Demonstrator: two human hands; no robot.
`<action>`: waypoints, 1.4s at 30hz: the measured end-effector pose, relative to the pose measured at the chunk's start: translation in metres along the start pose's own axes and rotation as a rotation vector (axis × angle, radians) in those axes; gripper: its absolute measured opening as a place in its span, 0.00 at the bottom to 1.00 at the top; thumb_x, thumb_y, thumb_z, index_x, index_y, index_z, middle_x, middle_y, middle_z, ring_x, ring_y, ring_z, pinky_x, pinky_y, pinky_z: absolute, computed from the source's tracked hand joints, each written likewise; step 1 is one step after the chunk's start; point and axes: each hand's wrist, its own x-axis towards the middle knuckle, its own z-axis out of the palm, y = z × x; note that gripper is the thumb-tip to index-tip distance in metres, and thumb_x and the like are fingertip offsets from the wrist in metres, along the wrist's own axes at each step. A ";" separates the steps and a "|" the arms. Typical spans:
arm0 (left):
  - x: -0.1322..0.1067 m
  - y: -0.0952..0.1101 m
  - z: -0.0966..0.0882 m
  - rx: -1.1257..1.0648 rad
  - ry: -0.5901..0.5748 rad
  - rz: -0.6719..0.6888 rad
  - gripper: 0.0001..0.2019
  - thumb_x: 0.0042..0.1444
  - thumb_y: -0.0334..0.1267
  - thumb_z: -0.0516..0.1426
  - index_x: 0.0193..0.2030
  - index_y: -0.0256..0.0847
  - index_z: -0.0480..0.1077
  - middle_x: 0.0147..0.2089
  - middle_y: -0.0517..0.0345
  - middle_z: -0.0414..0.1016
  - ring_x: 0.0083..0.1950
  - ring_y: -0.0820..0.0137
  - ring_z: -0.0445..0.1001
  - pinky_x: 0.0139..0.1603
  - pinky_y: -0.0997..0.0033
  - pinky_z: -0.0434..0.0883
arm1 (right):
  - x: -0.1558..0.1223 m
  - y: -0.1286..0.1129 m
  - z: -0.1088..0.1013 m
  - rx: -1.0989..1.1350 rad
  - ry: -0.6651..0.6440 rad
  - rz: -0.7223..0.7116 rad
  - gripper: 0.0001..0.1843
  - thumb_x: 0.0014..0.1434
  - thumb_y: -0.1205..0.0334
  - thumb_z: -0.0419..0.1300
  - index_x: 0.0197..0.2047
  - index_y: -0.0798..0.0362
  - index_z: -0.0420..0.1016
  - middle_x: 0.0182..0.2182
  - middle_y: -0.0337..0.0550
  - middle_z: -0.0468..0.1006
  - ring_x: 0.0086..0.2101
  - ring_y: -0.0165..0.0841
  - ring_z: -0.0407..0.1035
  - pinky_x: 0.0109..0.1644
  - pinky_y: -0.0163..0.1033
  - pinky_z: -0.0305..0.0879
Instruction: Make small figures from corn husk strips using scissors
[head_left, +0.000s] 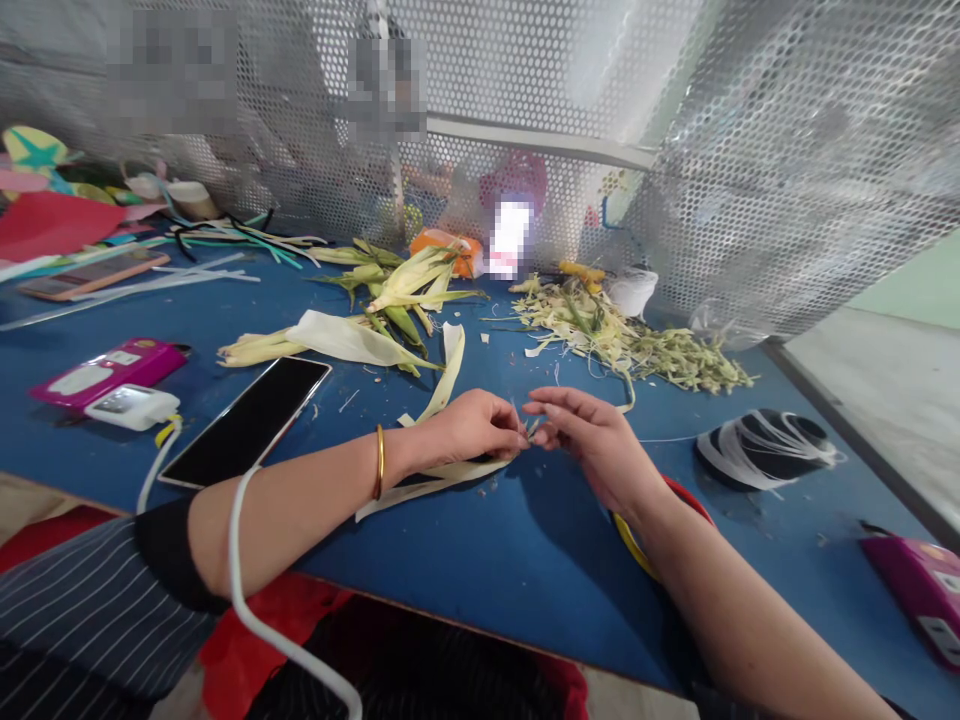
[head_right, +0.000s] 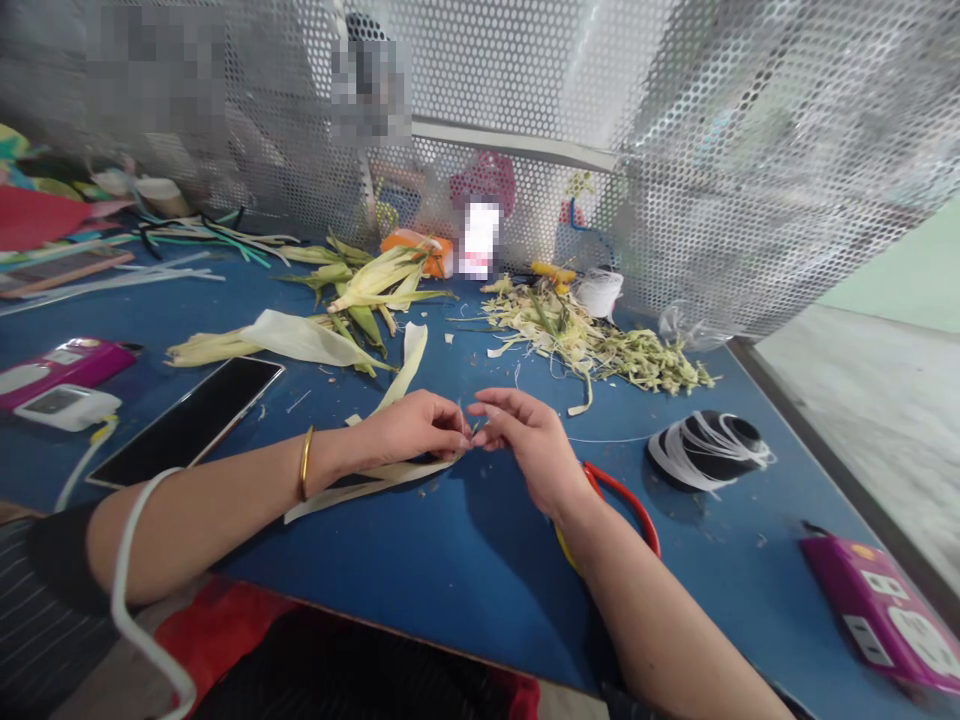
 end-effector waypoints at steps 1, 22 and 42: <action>0.001 -0.001 0.000 -0.036 -0.010 -0.002 0.05 0.47 0.36 0.62 0.29 0.37 0.73 0.23 0.64 0.72 0.25 0.76 0.69 0.29 0.76 0.66 | 0.001 0.001 -0.003 -0.044 0.036 -0.034 0.15 0.54 0.54 0.60 0.43 0.52 0.74 0.36 0.43 0.79 0.26 0.28 0.70 0.33 0.37 0.66; 0.000 0.008 -0.005 -0.140 0.041 -0.061 0.10 0.49 0.39 0.65 0.32 0.36 0.71 0.28 0.59 0.77 0.26 0.76 0.74 0.28 0.77 0.70 | -0.004 0.000 -0.009 -0.817 -0.141 -0.389 0.08 0.61 0.67 0.57 0.30 0.51 0.73 0.31 0.39 0.70 0.31 0.30 0.66 0.35 0.36 0.59; -0.002 0.006 -0.002 0.426 0.192 0.292 0.05 0.48 0.27 0.59 0.31 0.40 0.75 0.30 0.63 0.78 0.32 0.74 0.75 0.35 0.75 0.67 | 0.001 0.011 0.002 -0.531 -0.070 -0.196 0.07 0.59 0.65 0.52 0.38 0.49 0.70 0.30 0.39 0.78 0.27 0.31 0.74 0.33 0.37 0.67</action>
